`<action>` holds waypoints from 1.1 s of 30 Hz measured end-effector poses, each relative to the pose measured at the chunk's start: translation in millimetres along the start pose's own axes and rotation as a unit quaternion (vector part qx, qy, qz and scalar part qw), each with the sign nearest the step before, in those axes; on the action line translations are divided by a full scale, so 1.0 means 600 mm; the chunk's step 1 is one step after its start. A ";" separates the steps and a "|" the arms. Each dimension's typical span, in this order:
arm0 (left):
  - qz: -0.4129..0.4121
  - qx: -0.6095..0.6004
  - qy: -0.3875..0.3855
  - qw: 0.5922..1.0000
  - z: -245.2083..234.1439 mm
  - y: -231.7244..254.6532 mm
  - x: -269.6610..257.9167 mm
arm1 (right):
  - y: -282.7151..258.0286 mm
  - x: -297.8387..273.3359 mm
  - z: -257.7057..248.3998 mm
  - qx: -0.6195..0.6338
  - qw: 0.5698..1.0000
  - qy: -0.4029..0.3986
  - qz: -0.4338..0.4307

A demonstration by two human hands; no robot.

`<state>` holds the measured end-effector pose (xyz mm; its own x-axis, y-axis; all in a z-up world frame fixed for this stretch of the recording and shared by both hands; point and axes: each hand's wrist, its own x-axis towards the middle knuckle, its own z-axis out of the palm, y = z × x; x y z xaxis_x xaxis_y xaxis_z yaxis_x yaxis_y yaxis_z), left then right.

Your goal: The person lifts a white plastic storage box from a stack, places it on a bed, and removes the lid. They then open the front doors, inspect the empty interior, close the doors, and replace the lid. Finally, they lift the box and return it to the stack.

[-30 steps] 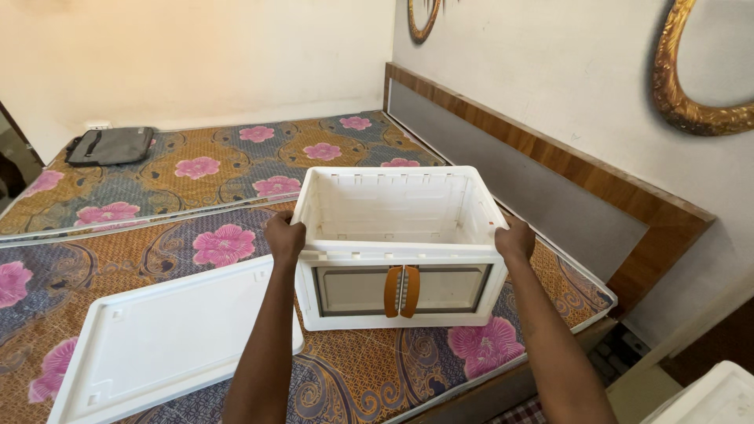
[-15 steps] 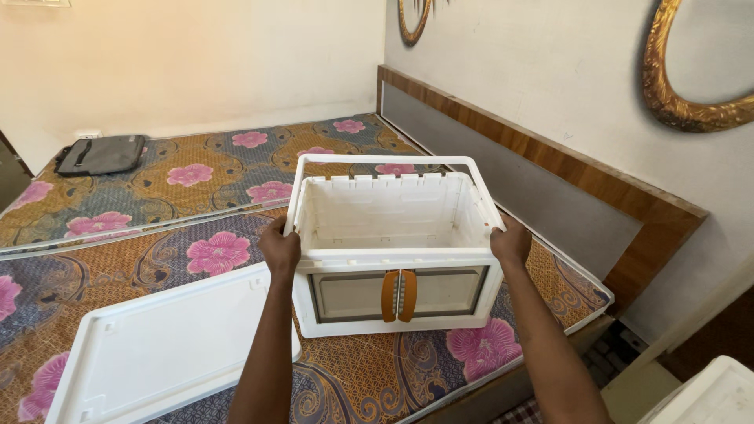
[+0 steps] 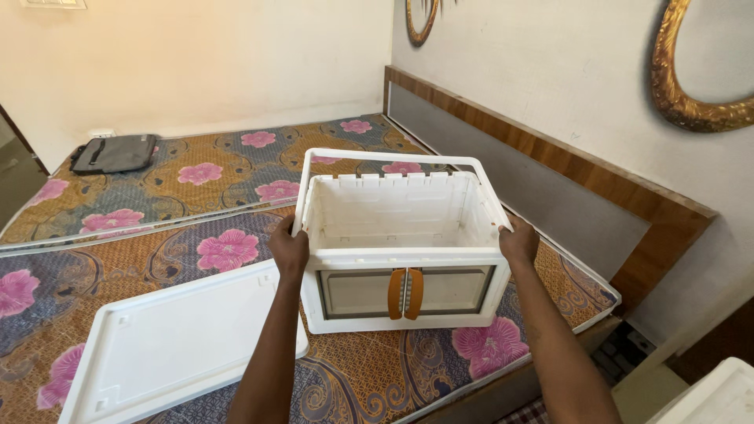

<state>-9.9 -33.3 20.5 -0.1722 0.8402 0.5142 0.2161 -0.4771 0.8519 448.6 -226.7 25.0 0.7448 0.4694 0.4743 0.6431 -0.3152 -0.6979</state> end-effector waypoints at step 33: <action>0.020 0.047 0.030 0.998 0.003 0.007 -0.006 | -0.022 0.033 -0.004 -0.098 0.993 -0.052 -0.038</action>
<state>-6.9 -37.9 22.3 -0.2185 0.8028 0.5548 0.3128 -0.4809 0.8191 455.4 -215.3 44.8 0.6773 0.5771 0.4563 0.7263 -0.4258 -0.5395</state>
